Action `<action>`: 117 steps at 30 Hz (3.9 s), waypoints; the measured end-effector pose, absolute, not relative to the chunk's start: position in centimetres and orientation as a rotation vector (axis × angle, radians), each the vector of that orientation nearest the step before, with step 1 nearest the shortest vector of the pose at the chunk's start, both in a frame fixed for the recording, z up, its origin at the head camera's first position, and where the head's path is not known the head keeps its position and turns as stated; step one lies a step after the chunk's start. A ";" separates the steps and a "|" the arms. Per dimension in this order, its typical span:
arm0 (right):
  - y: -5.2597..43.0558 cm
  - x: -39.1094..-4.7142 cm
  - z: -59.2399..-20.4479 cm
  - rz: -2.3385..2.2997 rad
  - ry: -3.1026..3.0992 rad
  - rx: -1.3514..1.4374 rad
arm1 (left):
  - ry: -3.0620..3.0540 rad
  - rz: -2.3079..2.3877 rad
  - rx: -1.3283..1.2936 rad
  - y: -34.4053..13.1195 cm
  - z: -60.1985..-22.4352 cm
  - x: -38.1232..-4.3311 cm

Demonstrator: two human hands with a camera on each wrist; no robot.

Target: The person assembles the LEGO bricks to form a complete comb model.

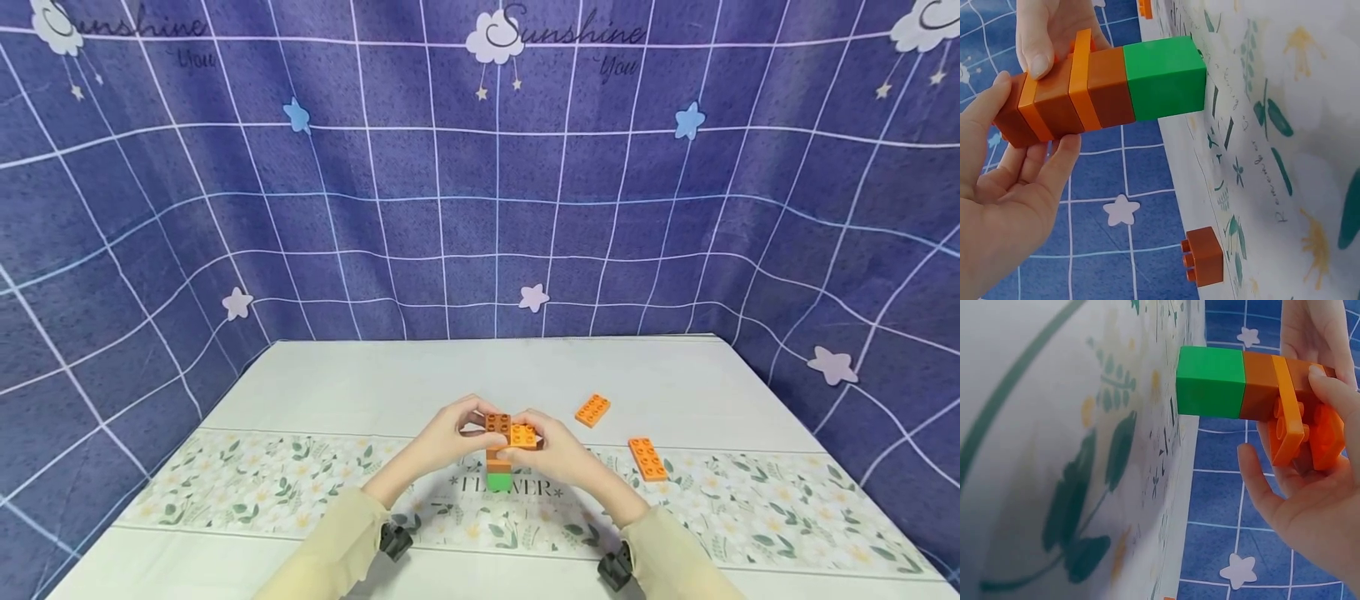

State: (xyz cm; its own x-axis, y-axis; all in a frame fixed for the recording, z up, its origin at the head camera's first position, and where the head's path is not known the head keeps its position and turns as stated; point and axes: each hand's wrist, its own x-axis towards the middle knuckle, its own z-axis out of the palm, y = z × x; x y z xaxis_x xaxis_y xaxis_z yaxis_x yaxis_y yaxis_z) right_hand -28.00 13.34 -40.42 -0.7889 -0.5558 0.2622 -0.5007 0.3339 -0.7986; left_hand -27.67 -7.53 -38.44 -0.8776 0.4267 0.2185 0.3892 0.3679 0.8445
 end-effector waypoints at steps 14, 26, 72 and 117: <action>13.6 -28.0 -40.7 -1.346 2.728 -1.033 | 2.606 1.522 0.723 -7.4 -38.6 -27.5; 14.5 -27.8 -40.3 -1.346 2.746 -0.998 | 2.618 1.498 0.788 -7.5 -38.3 -27.7; 24.7 -27.3 -40.6 -1.046 3.306 -0.688 | 2.540 1.549 0.735 -8.0 -38.4 -27.9; 26.0 -27.4 -41.6 -0.702 3.046 -0.210 | 2.515 1.582 0.716 -7.8 -39.1 -28.0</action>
State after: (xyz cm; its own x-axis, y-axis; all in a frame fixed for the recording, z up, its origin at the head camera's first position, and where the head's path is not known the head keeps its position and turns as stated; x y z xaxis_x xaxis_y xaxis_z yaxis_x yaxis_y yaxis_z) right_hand -27.40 26.00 -41.62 -0.9910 -0.1323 0.0219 -0.1286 0.8907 -0.4360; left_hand -27.99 -7.82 -39.13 -0.8868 0.4289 0.1718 0.3407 0.3557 0.8703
